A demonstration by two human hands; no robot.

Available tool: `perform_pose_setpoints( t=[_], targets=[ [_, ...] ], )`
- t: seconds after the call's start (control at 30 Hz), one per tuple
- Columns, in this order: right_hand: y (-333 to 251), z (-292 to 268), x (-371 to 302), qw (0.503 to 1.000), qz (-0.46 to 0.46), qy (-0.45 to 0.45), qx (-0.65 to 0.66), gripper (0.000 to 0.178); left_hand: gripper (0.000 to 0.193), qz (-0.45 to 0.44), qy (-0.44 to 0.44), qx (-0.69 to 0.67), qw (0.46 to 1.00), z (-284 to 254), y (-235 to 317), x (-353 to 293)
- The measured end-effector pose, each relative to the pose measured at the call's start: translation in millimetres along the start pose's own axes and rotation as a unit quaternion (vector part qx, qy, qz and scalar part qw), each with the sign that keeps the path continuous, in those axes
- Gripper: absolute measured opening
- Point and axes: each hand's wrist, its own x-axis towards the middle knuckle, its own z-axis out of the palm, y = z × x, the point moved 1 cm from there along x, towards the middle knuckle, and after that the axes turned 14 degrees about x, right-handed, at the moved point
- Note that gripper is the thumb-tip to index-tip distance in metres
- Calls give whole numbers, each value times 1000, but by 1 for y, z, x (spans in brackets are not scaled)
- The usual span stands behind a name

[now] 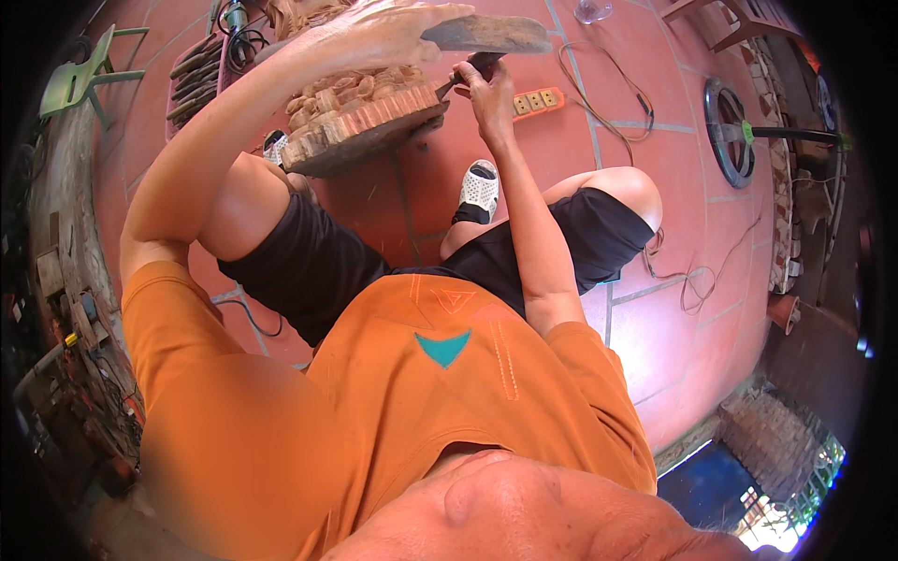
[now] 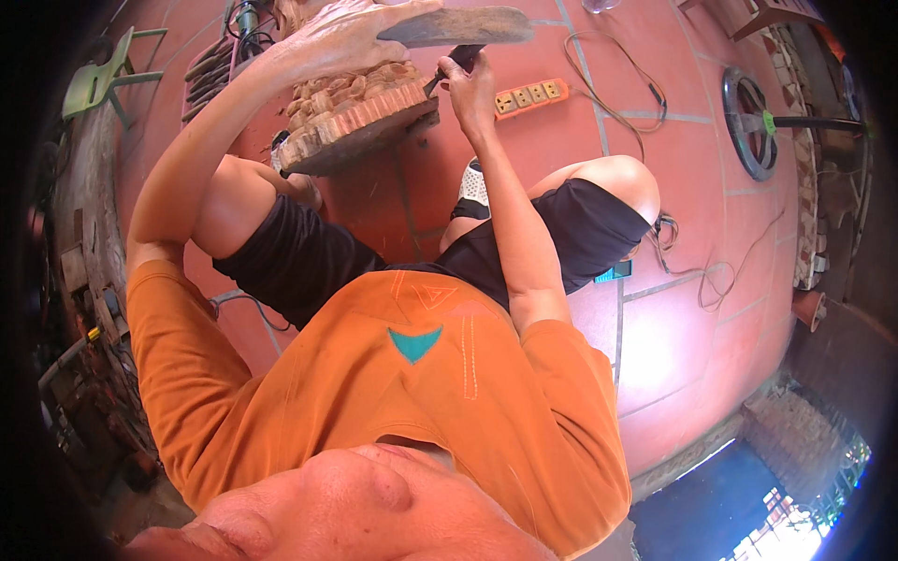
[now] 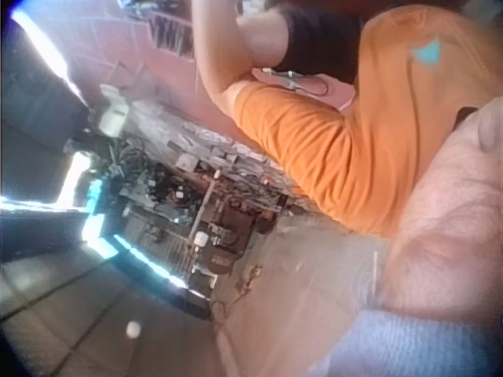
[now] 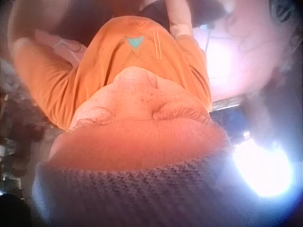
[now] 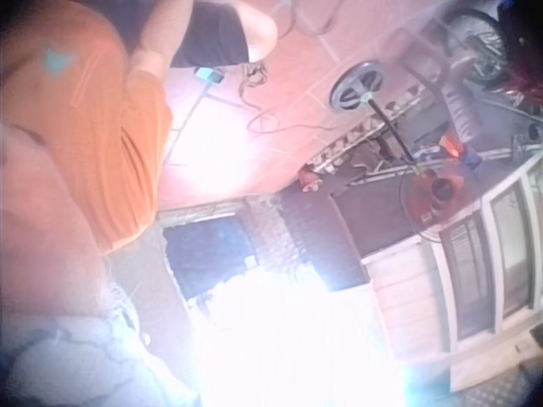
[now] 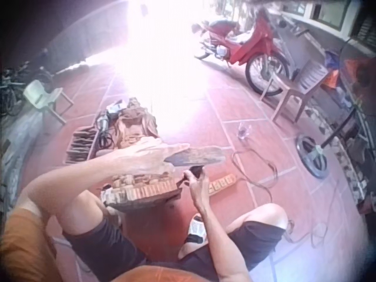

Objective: The person carves a wooden block using a chisel and mallet, repeatedly striking the chisel to shape the wood. The person adjusts the chisel position and continues carving throughout the clip.

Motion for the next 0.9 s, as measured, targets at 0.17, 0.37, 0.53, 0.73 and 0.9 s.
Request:
perform_pose_setpoints(
  t=[0.17, 0.37, 0.53, 0.73, 0.9],
  targets=[
    [7, -17, 16, 995, 76, 8, 58, 17, 77, 72, 95, -56, 991, 9, -14, -10],
    [6, -8, 12, 999, 31, -20, 7, 18, 73, 5, 119, -92, 989, 4, -14, -17],
    [4, -2, 6, 1000, 11, -9, 24, 17, 73, -12, 137, -87, 987, -9, -10, -23],
    [3, -1, 5, 999, 12, 4, 38, 17, 73, 29, 228, -80, 970, -6, -12, -20],
    [4, 1, 4, 999, -6, 7, 31, 16, 74, 11, 196, -82, 977, -6, -13, -22]
  ],
)
